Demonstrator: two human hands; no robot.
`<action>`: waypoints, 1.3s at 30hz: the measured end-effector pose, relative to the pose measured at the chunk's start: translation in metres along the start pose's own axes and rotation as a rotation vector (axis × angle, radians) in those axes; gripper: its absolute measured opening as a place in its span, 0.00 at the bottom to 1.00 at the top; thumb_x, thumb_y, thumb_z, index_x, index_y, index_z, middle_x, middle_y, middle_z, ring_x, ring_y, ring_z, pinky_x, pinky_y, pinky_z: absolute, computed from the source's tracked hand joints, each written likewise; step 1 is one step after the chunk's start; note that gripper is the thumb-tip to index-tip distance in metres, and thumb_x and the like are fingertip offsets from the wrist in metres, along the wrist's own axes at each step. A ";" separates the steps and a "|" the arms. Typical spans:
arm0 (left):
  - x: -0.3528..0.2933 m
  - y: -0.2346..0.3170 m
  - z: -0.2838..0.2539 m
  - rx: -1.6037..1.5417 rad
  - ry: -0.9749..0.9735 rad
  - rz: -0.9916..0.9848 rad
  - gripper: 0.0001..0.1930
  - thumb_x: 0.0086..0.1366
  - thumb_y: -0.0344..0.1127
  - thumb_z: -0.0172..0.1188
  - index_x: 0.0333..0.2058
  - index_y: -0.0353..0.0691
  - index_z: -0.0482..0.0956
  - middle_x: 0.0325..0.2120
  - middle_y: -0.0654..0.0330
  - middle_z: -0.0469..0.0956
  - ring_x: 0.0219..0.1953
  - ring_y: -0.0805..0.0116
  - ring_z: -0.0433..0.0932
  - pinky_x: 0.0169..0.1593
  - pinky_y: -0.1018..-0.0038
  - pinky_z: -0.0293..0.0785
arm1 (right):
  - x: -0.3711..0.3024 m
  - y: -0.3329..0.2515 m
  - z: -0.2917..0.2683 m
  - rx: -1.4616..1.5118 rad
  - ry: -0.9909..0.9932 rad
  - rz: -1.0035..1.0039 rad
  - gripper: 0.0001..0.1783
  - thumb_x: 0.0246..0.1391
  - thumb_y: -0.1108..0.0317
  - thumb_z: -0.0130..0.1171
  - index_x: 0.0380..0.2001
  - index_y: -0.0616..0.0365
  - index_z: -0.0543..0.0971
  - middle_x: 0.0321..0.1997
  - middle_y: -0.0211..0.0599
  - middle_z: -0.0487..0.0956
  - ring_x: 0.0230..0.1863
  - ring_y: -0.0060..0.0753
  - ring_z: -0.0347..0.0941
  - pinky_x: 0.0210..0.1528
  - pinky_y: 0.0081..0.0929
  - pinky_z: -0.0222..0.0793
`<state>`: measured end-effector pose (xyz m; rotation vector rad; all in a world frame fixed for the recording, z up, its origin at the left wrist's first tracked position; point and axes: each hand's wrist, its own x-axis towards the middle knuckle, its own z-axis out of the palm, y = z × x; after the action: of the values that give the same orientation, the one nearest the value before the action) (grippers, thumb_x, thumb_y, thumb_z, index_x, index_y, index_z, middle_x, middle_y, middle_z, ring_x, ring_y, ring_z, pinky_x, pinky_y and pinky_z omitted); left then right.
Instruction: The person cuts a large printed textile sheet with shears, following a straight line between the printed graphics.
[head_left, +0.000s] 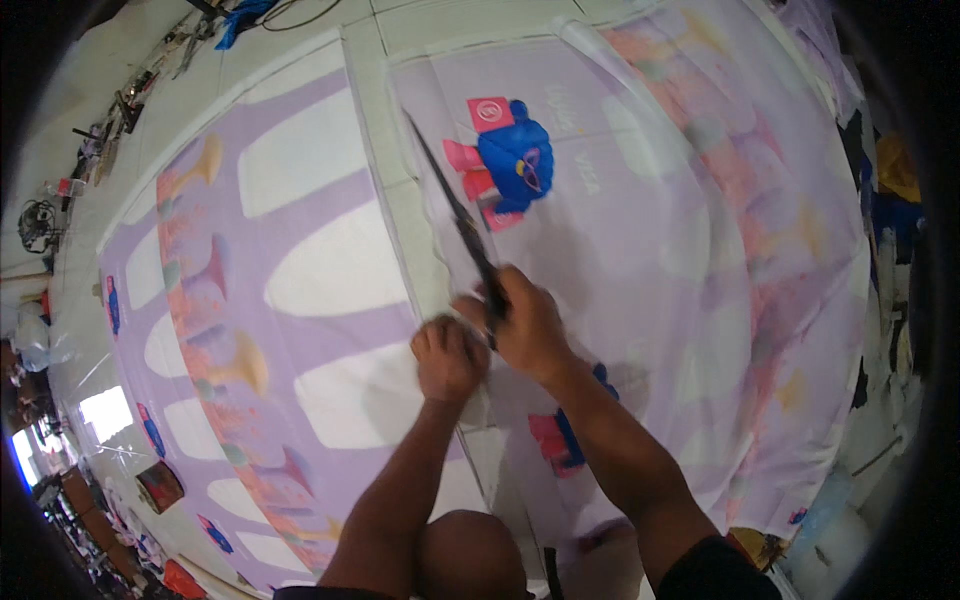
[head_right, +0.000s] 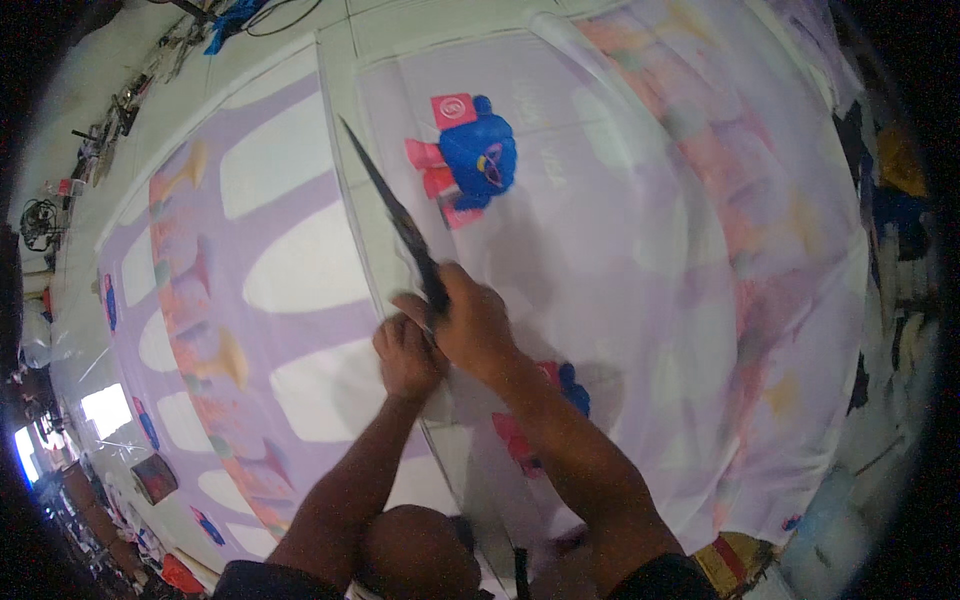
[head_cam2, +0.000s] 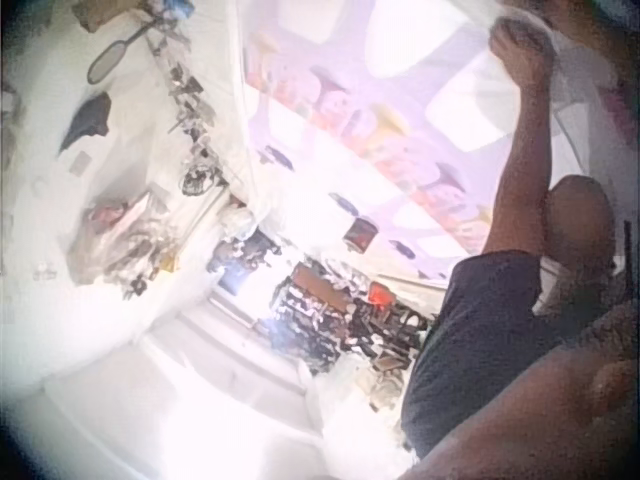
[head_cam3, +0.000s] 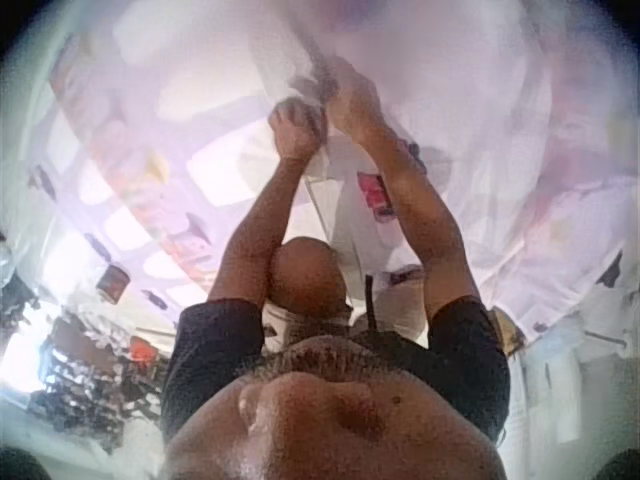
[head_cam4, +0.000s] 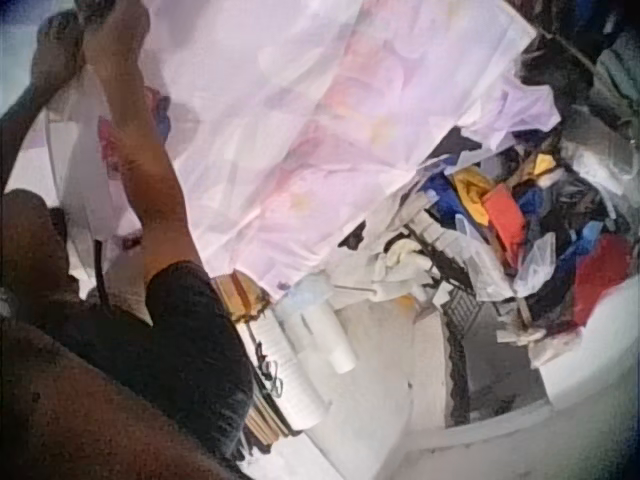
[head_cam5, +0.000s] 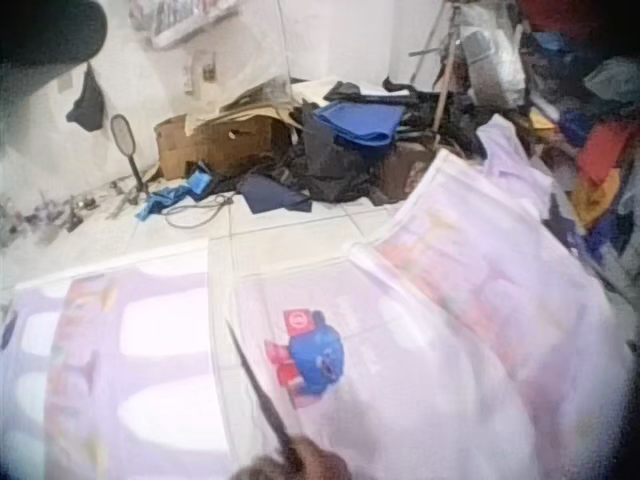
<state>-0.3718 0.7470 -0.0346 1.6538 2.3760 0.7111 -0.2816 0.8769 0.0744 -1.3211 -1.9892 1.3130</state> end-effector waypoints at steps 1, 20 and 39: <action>0.003 0.005 -0.001 -0.001 -0.022 -0.018 0.17 0.54 0.35 0.62 0.43 0.36 0.74 0.47 0.48 0.69 0.52 0.43 0.66 0.56 0.50 0.63 | -0.037 0.018 -0.018 -0.015 0.059 -0.017 0.27 0.54 0.45 0.68 0.40 0.59 0.75 0.25 0.47 0.79 0.30 0.57 0.79 0.33 0.44 0.73; 0.068 0.024 -0.127 -0.085 0.244 0.153 0.13 0.68 0.40 0.57 0.38 0.35 0.81 0.35 0.44 0.81 0.38 0.45 0.79 0.44 0.57 0.75 | -0.850 0.158 -0.186 -0.494 0.833 0.814 0.20 0.63 0.56 0.61 0.27 0.62 0.71 0.24 0.42 0.72 0.26 0.39 0.66 0.33 0.39 0.66; -0.138 0.450 -0.373 -0.983 -0.311 0.484 0.20 0.70 0.42 0.58 0.56 0.38 0.74 0.49 0.58 0.78 0.46 0.64 0.79 0.49 0.72 0.73 | -1.006 0.288 -0.010 -0.273 1.003 1.256 0.26 0.55 0.62 0.68 0.47 0.69 0.68 0.43 0.55 0.77 0.43 0.60 0.76 0.47 0.47 0.71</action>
<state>-0.0878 0.6365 0.4825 1.6424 1.0692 1.2899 0.3324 0.0340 -0.0187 -2.7803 -0.5461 0.4041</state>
